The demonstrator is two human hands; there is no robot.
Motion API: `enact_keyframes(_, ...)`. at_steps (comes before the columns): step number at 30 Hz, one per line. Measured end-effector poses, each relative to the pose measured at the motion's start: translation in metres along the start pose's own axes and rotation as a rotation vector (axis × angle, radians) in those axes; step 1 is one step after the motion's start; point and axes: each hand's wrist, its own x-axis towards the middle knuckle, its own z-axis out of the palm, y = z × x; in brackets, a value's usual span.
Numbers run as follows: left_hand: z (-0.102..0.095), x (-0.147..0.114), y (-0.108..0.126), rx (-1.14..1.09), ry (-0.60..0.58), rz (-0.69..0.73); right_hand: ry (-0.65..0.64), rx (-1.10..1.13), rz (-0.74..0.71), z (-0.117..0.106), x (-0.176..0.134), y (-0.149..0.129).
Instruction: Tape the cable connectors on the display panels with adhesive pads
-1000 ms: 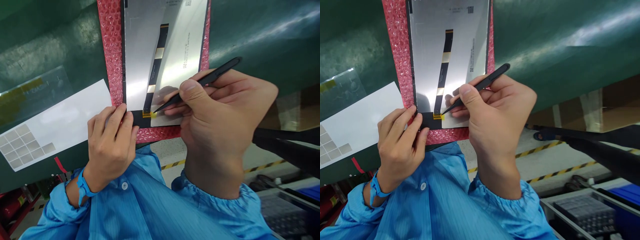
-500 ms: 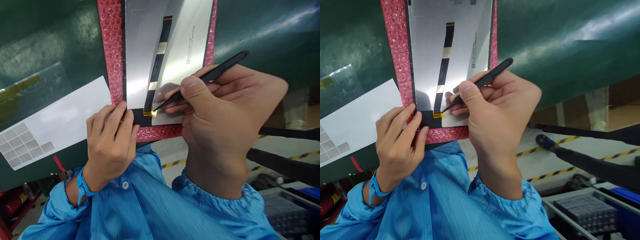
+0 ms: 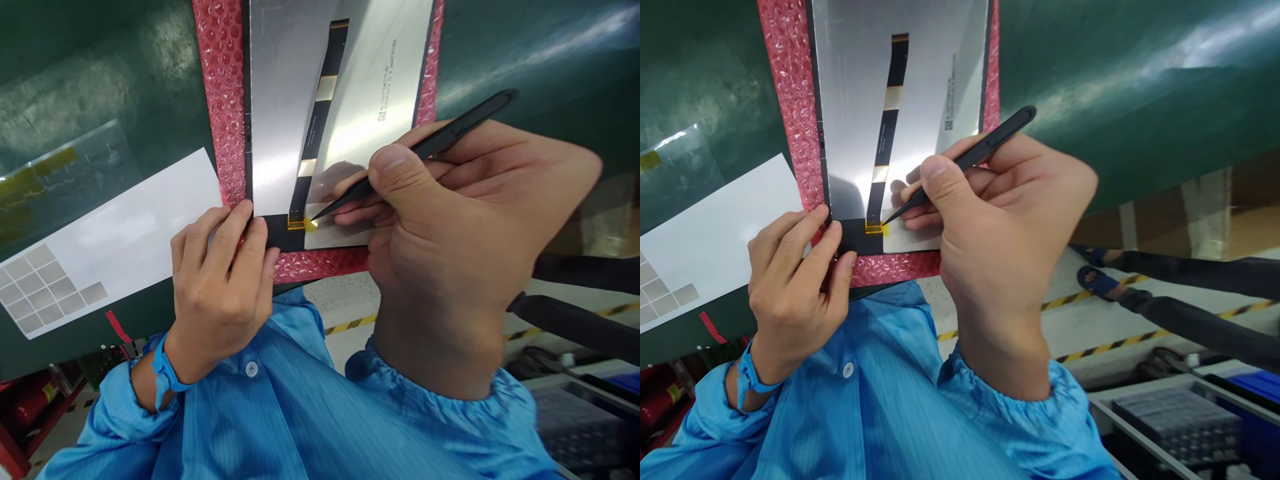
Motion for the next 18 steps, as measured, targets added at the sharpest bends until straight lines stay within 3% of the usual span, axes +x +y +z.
enact_keyframes(18,0.0003,0.0003,0.0006,0.009,-0.001,0.002,0.017,-0.029,-0.039,0.0026,-0.0004,0.003)
